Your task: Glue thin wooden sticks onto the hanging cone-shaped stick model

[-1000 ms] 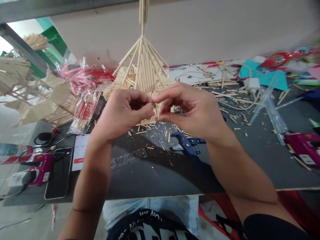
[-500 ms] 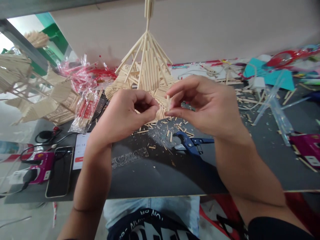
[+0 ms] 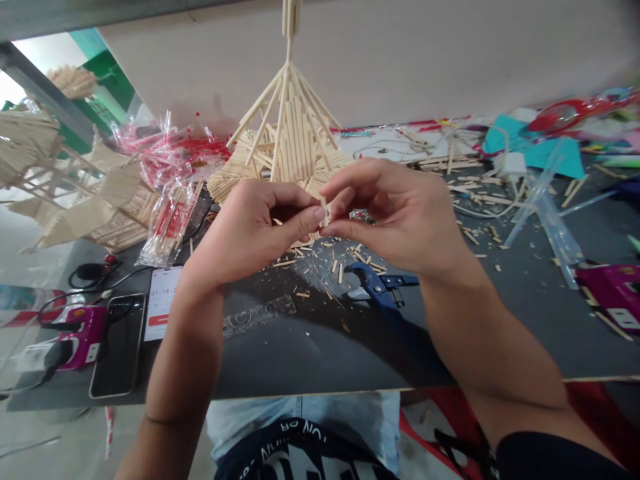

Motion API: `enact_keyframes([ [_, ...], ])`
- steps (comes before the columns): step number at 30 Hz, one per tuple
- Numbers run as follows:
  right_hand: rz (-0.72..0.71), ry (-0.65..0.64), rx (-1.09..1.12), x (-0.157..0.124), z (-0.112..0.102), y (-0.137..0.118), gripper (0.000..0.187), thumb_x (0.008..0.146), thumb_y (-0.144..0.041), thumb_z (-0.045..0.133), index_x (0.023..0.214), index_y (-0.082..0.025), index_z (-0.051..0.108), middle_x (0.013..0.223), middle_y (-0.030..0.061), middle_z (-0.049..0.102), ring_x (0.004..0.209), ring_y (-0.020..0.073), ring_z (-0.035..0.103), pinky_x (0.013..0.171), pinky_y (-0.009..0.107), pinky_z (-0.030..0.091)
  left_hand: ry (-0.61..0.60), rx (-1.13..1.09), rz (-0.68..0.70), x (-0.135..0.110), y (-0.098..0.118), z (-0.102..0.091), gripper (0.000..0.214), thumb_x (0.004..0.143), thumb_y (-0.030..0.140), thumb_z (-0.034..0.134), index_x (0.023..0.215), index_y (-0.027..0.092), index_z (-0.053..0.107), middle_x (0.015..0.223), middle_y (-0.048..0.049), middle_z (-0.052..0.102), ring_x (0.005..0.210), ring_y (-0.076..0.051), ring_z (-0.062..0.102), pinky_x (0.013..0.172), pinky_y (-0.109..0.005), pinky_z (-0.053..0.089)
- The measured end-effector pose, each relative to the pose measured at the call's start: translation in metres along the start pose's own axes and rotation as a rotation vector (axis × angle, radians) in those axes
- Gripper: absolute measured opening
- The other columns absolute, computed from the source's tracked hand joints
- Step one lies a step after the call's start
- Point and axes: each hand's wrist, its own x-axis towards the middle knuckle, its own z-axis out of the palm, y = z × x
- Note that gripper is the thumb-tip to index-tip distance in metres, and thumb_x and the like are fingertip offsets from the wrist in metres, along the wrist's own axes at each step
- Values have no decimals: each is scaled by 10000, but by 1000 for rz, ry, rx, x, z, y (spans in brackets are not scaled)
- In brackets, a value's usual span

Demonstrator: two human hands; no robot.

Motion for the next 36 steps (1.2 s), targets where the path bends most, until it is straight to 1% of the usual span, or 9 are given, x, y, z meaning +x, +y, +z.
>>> enact_keyframes([
  [2,8,-7,-7,0,0,0,289,790,-166,795,1045,-259,695,919,-12,681,761,117,628,679,285,562,28,-9,-35,0,1,0,129,891,235,687,860,140,768,666,-6,678,567,-70,553,495,-182,418],
  [5,-51,-19,5,0,-1,1,302,781,-160,809,1039,-265,694,950,-19,658,758,105,620,670,277,542,46,-29,-61,0,2,0,105,869,219,705,868,135,767,647,-6,672,544,-70,547,470,-184,409],
  [8,-103,-40,-44,1,-3,1,293,776,-204,835,1035,-257,709,1008,-5,660,742,103,622,676,292,535,35,-6,-35,-1,3,-2,94,849,192,715,791,128,753,609,3,642,540,-63,518,465,-188,375],
  [11,-116,-67,-142,1,-4,-2,284,779,-255,844,1038,-260,729,1056,16,675,731,118,630,687,322,541,27,65,-12,-1,4,-4,117,841,174,712,738,126,738,592,9,626,546,-56,491,469,-191,347],
  [17,-95,-25,-253,0,-3,-5,313,768,-186,828,1050,-275,726,1014,0,670,723,124,635,747,347,553,45,90,-11,0,2,-3,125,877,182,672,803,123,755,610,1,660,534,-64,533,484,-196,388],
  [21,-96,-40,-265,1,-2,-4,299,756,-246,848,1025,-269,721,1001,2,670,706,122,632,721,342,562,37,127,14,0,0,-4,137,864,189,679,763,128,748,607,3,648,553,-69,515,506,-203,395],
  [24,-98,-38,-251,2,-2,-2,290,760,-273,848,1019,-271,717,1000,3,671,699,122,631,704,339,561,31,116,9,-1,0,-5,146,864,193,672,750,134,739,622,-2,656,562,-71,520,516,-207,401],
  [29,-81,-36,-243,3,0,-1,276,769,-264,832,1015,-269,708,995,1,680,697,126,634,701,349,562,49,104,-4,-1,-1,-5,136,854,193,664,755,132,735,627,-12,657,564,-77,528,508,-211,398],
  [36,-49,-23,-198,4,0,-3,275,753,-222,835,995,-253,709,1006,7,680,699,121,630,676,332,544,77,162,30,1,-1,-3,137,847,170,651,747,128,735,634,-3,653,568,-71,516,534,-209,405],
])
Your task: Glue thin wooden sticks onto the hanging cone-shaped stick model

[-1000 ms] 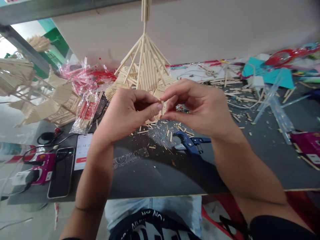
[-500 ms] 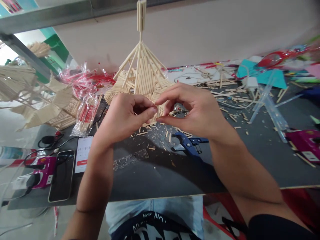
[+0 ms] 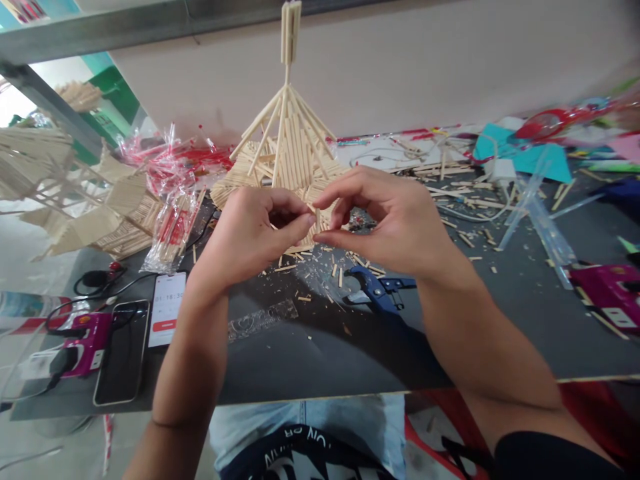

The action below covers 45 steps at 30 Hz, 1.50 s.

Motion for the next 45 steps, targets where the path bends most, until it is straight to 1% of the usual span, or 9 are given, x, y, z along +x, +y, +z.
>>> enact_keyframes([
  [5,70,85,87,-1,-2,1,333,730,-198,854,1021,-240,697,921,-17,674,678,101,597,608,282,507,2,9,25,0,1,3,117,849,169,658,771,133,737,671,-8,689,613,-79,574,578,-200,445],
  [9,106,83,172,-1,-3,3,341,694,-222,881,986,-230,705,891,-17,669,695,104,596,603,267,525,16,-8,32,1,-1,6,135,878,170,641,801,140,747,700,-13,706,618,-82,590,581,-202,465],
  [15,127,94,262,1,0,4,352,677,-305,909,954,-242,702,804,-28,654,690,109,611,638,277,566,-150,-191,14,3,-4,5,176,945,188,575,871,145,729,754,-30,716,619,-85,633,561,-192,520],
  [19,130,82,285,0,0,5,358,666,-335,920,936,-234,709,796,-27,656,678,102,613,624,262,566,-160,-196,14,3,-4,3,140,926,181,617,836,148,719,729,-20,710,598,-77,631,544,-176,518],
  [28,158,108,317,0,6,11,432,652,-439,927,982,-240,730,820,-12,673,689,118,612,645,287,580,-63,-9,40,0,1,11,193,950,158,538,801,152,660,643,-5,671,562,-87,619,571,-210,488],
  [31,160,118,296,0,6,9,439,648,-456,929,978,-241,734,812,-9,669,686,122,602,638,291,564,-15,104,81,-2,5,14,209,931,98,492,795,154,640,643,-3,665,578,-93,603,588,-223,466],
  [34,138,130,283,0,4,9,407,662,-414,929,978,-242,741,797,-16,659,691,122,594,636,289,536,47,223,121,-4,9,18,229,888,34,457,799,154,631,674,-1,672,619,-100,599,618,-235,449],
  [38,109,134,279,-1,2,9,364,692,-279,918,1010,-246,744,801,-29,651,708,117,587,646,285,498,104,317,130,-6,11,23,230,844,0,458,831,154,627,742,-3,694,670,-110,610,638,-243,435],
  [45,119,90,186,-1,1,8,284,757,-250,864,1004,-255,724,788,-20,606,704,130,562,655,309,490,88,449,33,-6,13,29,196,825,5,459,818,160,580,829,-41,704,662,-125,586,635,-275,412],
])
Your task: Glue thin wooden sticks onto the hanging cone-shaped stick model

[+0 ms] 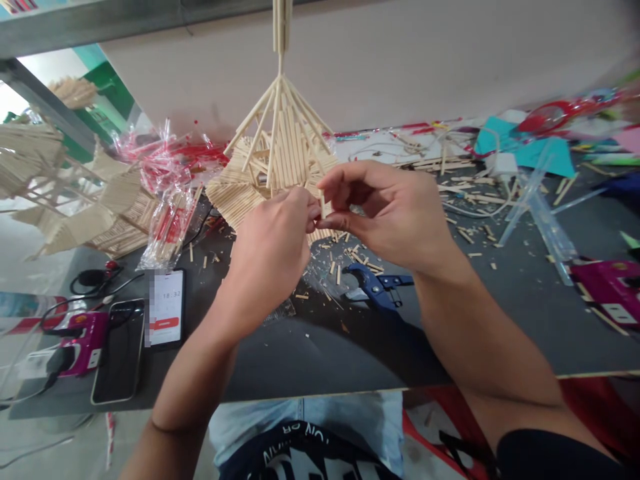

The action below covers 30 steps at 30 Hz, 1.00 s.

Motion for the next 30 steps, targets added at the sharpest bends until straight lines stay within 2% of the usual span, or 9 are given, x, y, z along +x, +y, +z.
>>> enact_keyframes([
  [7,-31,25,-110,-1,3,-5,243,792,-228,817,1009,-237,709,797,-18,616,705,127,564,655,308,482,-48,68,-104,-1,8,1,243,774,-7,442,894,187,524,852,-50,682,687,-162,582,612,-309,364],
  [15,-68,39,-280,-3,8,-17,242,803,-131,761,1013,-226,689,894,0,686,689,121,601,676,307,509,-25,71,-105,-4,6,5,214,804,13,454,902,200,484,848,-55,670,698,-180,579,603,-316,353],
  [18,-110,60,-373,-4,10,-21,265,804,-99,744,1023,-235,686,931,2,706,689,123,614,689,308,525,-5,-17,-78,-2,2,2,147,906,67,435,867,200,484,797,-45,668,667,-164,581,622,-317,388],
  [21,-185,100,-461,-5,13,-24,227,841,-117,724,1021,-252,694,931,8,720,695,136,626,700,318,543,-49,-192,-38,2,-5,-3,263,1032,212,389,803,193,518,729,-31,659,626,-136,583,626,-302,426],
  [23,-242,100,-497,-5,14,-24,217,873,-123,694,1037,-266,701,948,14,731,731,149,642,716,325,553,-91,-287,-30,5,-10,-6,275,1034,284,455,811,180,578,710,-24,662,628,-130,598,609,-286,433],
  [26,-284,26,-492,-3,12,-21,244,891,-141,692,1089,-283,703,992,11,738,788,157,662,766,337,568,-117,-347,-42,8,-18,-9,180,981,270,566,862,164,650,694,-10,671,627,-121,619,592,-265,442],
  [28,-264,-34,-455,-1,8,-18,271,876,-201,740,1129,-287,699,1026,11,733,793,158,665,785,349,576,-117,-368,-59,9,-22,-11,180,973,257,572,848,163,659,646,9,651,587,-107,617,570,-250,442],
  [30,-222,-19,-384,2,4,-15,315,860,-280,774,1163,-282,687,1057,18,722,786,156,660,769,352,580,-100,-392,-67,9,-27,-15,227,969,275,586,776,166,634,599,26,613,549,-92,609,540,-232,436],
])
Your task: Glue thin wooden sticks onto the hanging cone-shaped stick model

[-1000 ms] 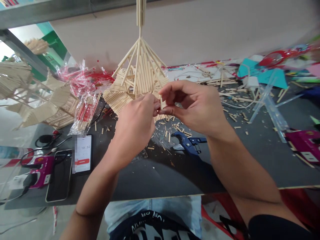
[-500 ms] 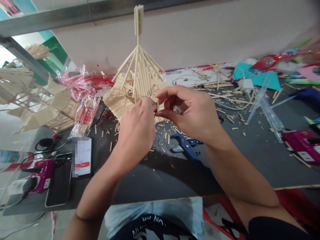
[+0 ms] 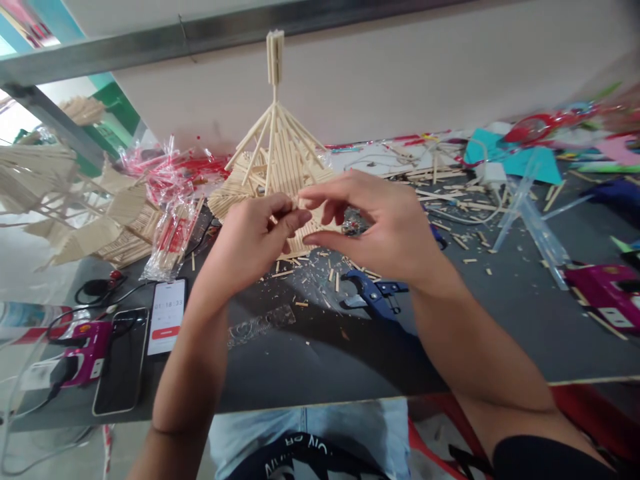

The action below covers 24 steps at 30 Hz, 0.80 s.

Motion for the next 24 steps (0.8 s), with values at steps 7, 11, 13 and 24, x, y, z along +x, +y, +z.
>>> enact_keyframes([
  [7,311,155,303,19,5,19,351,911,-461,705,1184,-265,605,1113,42,722,649,105,601,580,288,539,136,-46,-23,2,-10,-22,206,940,252,617,751,171,629,652,2,633,537,-91,629,519,-229,491],
  [11,406,127,415,36,8,24,286,908,-347,729,1132,-232,594,1075,37,735,545,62,519,494,262,483,190,8,-60,5,-16,-24,191,942,251,598,762,189,620,681,-7,656,551,-94,630,538,-241,512],
  [13,443,137,432,43,7,23,242,889,-251,737,1088,-206,607,988,31,743,506,49,491,445,241,449,198,15,-61,6,-17,-24,192,944,266,598,768,194,621,682,-7,658,552,-97,627,541,-253,516],
  [24,387,21,111,57,-2,9,340,785,-175,785,1072,-232,611,876,22,721,623,131,616,528,291,485,171,52,-24,6,-18,-20,220,974,309,580,777,210,592,695,1,635,585,-111,620,612,-322,514],
])
